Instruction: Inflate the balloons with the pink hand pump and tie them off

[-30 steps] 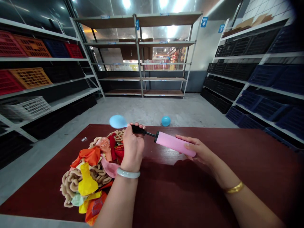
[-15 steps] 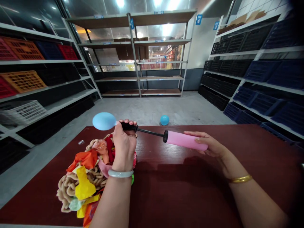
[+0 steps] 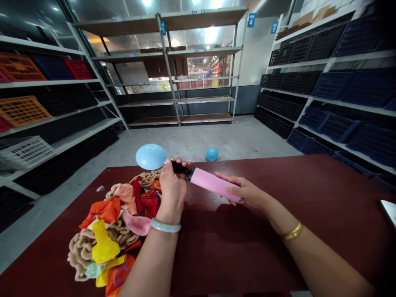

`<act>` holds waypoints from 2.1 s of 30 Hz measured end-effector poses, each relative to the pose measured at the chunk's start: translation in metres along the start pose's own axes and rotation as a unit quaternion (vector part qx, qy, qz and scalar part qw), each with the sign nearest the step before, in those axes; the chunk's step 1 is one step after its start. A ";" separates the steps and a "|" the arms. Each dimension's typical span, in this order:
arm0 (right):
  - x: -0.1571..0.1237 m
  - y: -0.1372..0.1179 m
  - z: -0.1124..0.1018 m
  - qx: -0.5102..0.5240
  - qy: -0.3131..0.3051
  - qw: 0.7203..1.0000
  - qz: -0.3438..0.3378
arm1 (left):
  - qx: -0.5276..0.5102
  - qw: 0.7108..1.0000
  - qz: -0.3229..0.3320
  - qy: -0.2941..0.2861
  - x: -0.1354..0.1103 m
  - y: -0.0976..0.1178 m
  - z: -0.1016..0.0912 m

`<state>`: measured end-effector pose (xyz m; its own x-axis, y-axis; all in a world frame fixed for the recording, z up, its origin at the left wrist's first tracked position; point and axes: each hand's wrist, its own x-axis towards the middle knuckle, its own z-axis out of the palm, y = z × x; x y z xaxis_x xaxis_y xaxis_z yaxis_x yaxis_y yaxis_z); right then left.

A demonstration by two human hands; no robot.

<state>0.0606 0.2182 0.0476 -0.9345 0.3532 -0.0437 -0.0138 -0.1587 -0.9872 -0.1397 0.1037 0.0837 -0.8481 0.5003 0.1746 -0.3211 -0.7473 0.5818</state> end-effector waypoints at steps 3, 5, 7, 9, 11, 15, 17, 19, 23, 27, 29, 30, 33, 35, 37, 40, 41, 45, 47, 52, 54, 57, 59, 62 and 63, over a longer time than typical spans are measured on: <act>-0.003 -0.001 -0.016 -0.003 -0.013 1.000 0.013 | 0.015 0.999 0.027 0.011 0.013 0.010 -0.004; -0.004 -0.002 -0.031 -0.006 -0.016 1.000 0.011 | 0.022 0.998 0.051 0.035 0.025 0.021 -0.004; -0.004 -0.003 -0.046 -0.002 0.004 1.000 -0.004 | 0.029 0.995 0.080 0.057 0.036 0.033 -0.002; -0.001 -0.002 -0.058 0.012 0.052 0.998 -0.034 | 0.030 0.992 0.107 0.055 0.045 0.043 0.004; 0.003 -0.001 -0.064 0.028 0.112 0.991 -0.065 | 0.020 0.991 0.131 0.033 0.050 0.047 0.012; 0.012 -0.001 -0.067 0.064 0.245 0.959 -0.125 | 0.000 0.992 0.128 0.005 0.051 0.033 0.027; 0.015 -0.002 -0.066 0.081 0.289 0.941 -0.153 | 0.009 0.994 0.105 0.015 0.050 0.021 0.033; 0.015 -0.005 -0.063 0.088 0.306 0.932 -0.174 | 0.019 0.996 0.083 0.024 0.048 0.009 0.039; 0.015 -0.011 -0.051 0.071 0.312 0.929 -0.184 | 0.013 0.999 0.041 0.018 0.037 -0.020 0.049; 0.012 -0.014 -0.039 0.036 0.310 0.929 -0.199 | -0.003 1.000 -0.013 -0.012 0.018 -0.047 0.055; 0.010 -0.016 -0.037 0.020 0.314 0.924 -0.218 | -0.013 0.999 -0.022 -0.026 0.010 -0.052 0.059; 0.009 -0.017 -0.037 0.011 0.316 0.921 -0.226 | -0.013 0.999 -0.016 -0.030 0.007 -0.051 0.062; 0.005 -0.021 -0.041 -0.015 0.323 0.916 -0.239 | 0.005 0.999 0.004 -0.038 0.007 -0.043 0.065; 0.003 -0.023 -0.047 -0.031 0.337 0.909 -0.242 | 0.014 1.000 0.011 -0.021 0.016 -0.033 0.062; 0.001 -0.026 -0.054 -0.042 0.357 0.900 -0.247 | 0.017 1.000 0.011 0.017 0.029 -0.022 0.052; -0.002 -0.031 -0.063 -0.041 0.379 0.888 -0.257 | 0.015 0.998 0.031 0.047 0.046 -0.003 0.034; -0.003 -0.033 -0.066 -0.036 0.384 0.886 -0.259 | 0.015 0.998 0.041 0.044 0.049 0.003 0.029; -0.008 -0.038 -0.072 0.004 0.422 0.865 -0.272 | 0.007 0.998 0.058 0.004 0.043 0.010 0.024; -0.009 -0.040 -0.071 0.026 0.439 0.851 -0.286 | -0.006 0.999 0.044 -0.005 0.034 0.003 0.029; -0.006 -0.034 -0.053 0.010 0.433 0.854 -0.289 | -0.023 0.999 -0.019 -0.011 0.010 -0.024 0.044; -0.002 -0.028 -0.042 0.004 0.419 0.863 -0.282 | -0.024 0.999 -0.033 -0.035 0.001 -0.031 0.048; 0.003 -0.019 -0.030 -0.006 0.395 0.877 -0.275 | -0.023 0.998 -0.035 -0.047 -0.010 -0.037 0.049; 0.004 -0.016 -0.027 -0.017 0.389 0.881 -0.268 | -0.024 0.999 -0.029 -0.036 -0.012 -0.038 0.048; 0.002 -0.018 -0.031 -0.038 0.399 0.878 -0.260 | -0.031 0.999 -0.009 -0.016 -0.008 -0.032 0.044; 0.001 -0.020 -0.034 -0.044 0.408 0.874 -0.260 | -0.033 0.999 -0.001 -0.006 -0.005 -0.027 0.042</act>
<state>0.0721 0.2535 0.0622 -0.2458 0.9021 0.3547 -0.3005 0.2769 -0.9127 -0.1091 0.1400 0.1002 -0.8428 0.5060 0.1833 -0.3494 -0.7735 0.5288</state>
